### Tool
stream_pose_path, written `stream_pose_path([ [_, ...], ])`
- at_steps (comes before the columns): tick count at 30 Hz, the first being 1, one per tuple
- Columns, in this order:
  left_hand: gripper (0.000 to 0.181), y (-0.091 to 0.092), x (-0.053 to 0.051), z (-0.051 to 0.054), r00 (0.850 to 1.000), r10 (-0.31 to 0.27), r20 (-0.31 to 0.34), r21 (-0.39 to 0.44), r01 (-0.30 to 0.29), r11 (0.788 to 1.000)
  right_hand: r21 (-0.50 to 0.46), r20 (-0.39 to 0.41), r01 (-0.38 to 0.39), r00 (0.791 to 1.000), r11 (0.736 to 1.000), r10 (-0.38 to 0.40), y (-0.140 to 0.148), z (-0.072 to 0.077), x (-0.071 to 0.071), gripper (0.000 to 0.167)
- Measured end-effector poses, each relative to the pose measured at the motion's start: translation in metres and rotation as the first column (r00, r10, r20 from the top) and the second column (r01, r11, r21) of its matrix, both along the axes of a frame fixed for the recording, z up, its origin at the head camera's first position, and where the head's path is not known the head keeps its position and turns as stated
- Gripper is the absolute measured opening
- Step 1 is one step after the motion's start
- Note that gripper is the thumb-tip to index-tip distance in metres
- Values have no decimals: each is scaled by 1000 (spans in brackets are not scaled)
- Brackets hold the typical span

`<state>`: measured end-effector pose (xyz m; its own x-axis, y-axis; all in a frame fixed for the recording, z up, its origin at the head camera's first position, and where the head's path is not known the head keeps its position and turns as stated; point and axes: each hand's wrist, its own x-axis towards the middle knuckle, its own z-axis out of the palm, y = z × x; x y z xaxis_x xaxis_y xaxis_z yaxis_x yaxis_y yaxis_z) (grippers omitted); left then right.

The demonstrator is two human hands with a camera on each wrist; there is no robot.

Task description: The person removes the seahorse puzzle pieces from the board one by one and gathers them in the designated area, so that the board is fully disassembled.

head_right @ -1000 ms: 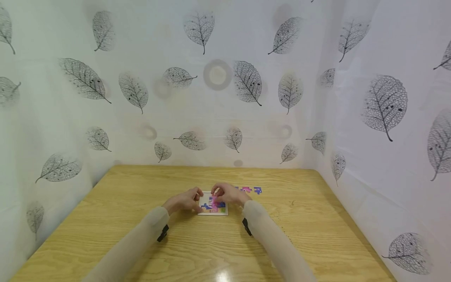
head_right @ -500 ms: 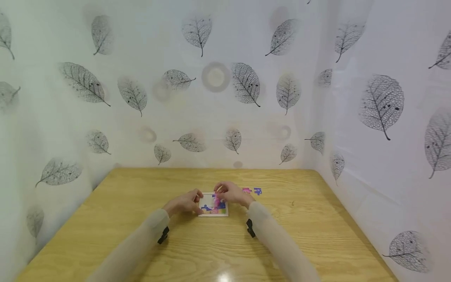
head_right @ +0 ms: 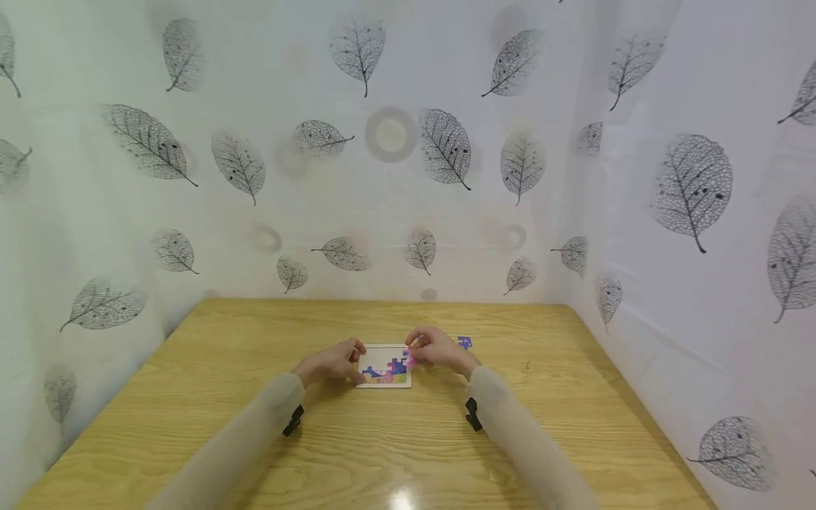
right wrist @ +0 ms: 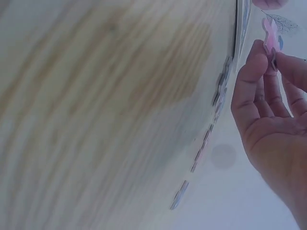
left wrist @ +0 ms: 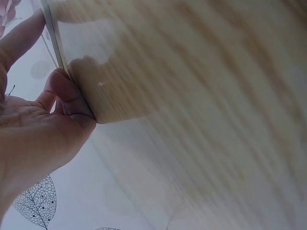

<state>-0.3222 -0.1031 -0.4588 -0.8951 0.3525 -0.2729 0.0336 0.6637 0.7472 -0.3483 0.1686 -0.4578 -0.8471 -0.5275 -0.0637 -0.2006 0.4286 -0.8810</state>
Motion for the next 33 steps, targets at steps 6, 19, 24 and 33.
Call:
stream_pose_path([
  [6, 54, 1, -3, -1, 1000, -12, -15, 16, 12, 1000, -14, 37, 39, 999, 999, -38, 12, 0, 3, 22],
  [19, 54, 0, -3, -2, 1000, -3, -7, 21, 3, 1000, -34, 19, 37, 999, 999, -36, 36, 2, 3, 32],
  [24, 55, 0, -1, -3, 1000, 3, 2, 12, -3, 1000, -45, 21, 53, 998, 998, -52, 46, -1, 1, 34],
  [33, 56, 1, 1, -1, 1000, 16, -2, 2, -16, 1000, -24, 3, 40, 999, 999, -40, 58, 0, 1, 37],
])
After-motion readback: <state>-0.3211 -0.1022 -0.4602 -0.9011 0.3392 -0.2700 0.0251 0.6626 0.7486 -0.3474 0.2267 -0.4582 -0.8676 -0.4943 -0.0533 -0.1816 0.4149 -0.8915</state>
